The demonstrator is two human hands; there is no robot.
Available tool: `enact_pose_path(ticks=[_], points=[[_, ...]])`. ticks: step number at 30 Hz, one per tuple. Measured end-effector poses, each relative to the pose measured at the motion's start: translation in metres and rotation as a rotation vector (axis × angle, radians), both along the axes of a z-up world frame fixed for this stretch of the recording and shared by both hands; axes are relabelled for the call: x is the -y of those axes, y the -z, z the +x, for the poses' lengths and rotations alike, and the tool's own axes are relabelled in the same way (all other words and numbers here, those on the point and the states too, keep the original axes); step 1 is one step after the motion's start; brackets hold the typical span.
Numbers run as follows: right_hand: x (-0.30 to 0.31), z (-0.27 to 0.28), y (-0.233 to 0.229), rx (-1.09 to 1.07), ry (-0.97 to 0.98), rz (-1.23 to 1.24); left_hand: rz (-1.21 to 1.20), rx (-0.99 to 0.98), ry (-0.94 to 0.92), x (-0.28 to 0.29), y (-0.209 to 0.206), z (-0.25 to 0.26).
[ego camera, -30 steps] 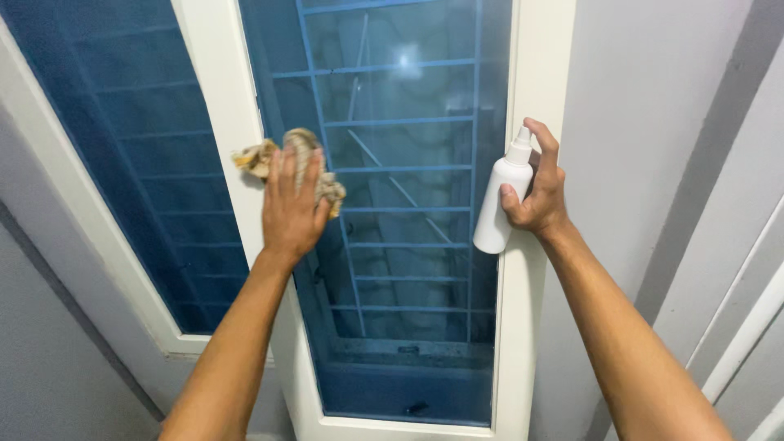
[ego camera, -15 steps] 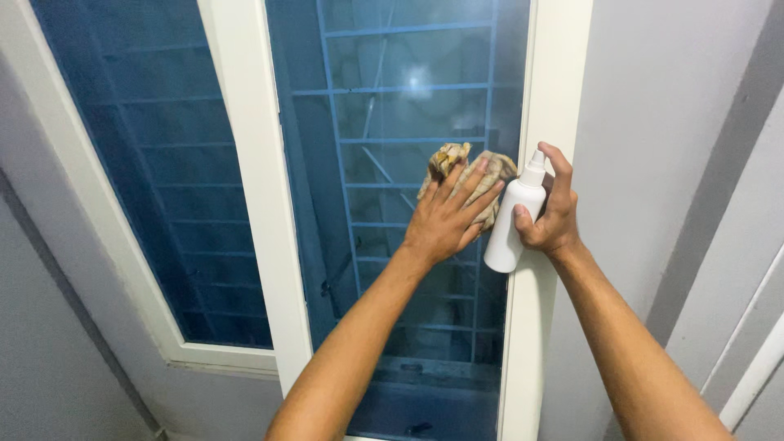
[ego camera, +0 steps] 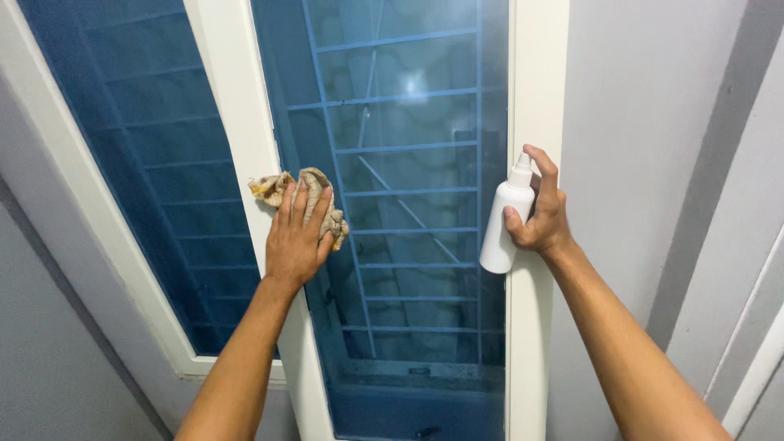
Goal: The person cleans a window pane using a spray bottle and a cloth. They repeatedly spray the glass surface and wipe it with the cloth in circular and vertical motions to remove dirt and streaks.
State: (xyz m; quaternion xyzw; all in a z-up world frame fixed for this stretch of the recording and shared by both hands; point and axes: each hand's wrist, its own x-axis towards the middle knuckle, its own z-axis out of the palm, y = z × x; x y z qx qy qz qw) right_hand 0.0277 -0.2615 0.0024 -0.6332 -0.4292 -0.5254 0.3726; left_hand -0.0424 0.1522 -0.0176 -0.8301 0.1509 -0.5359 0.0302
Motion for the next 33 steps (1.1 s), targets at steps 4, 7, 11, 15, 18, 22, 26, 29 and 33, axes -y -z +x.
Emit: enact_pose_path(ticks=[4,7,11,15,18,22,26,29,33], points=[[-0.001,0.0,0.003,-0.015,0.004,-0.008,-0.186,0.071,-0.063,0.038,0.004,0.012],[0.0,-0.001,0.001,0.005,0.007,0.0,-0.24,0.128,-0.074,0.085,-0.008,0.025],[-0.001,-0.001,0.001,-0.003,0.022,-0.008,-0.069,0.131,0.12,0.173,-0.021,0.053],[0.0,-0.004,0.003,-0.006,0.0,0.008,0.084,0.272,0.316,0.231,-0.019,0.073],[0.0,-0.002,0.0,0.018,-0.007,-0.009,0.092,0.246,0.379,0.204,-0.02,0.072],[0.003,0.003,0.007,0.013,-0.007,-0.015,0.056,0.104,0.11,0.136,-0.015,0.057],[0.004,0.005,0.003,0.029,-0.007,-0.021,-0.033,0.155,-0.035,0.052,-0.006,0.029],[0.003,0.003,0.003,0.003,-0.025,-0.018,-0.07,0.113,-0.012,0.018,0.007,0.009],[0.004,0.001,0.002,0.005,-0.024,-0.022,-0.154,0.098,-0.069,0.028,0.009,0.015]])
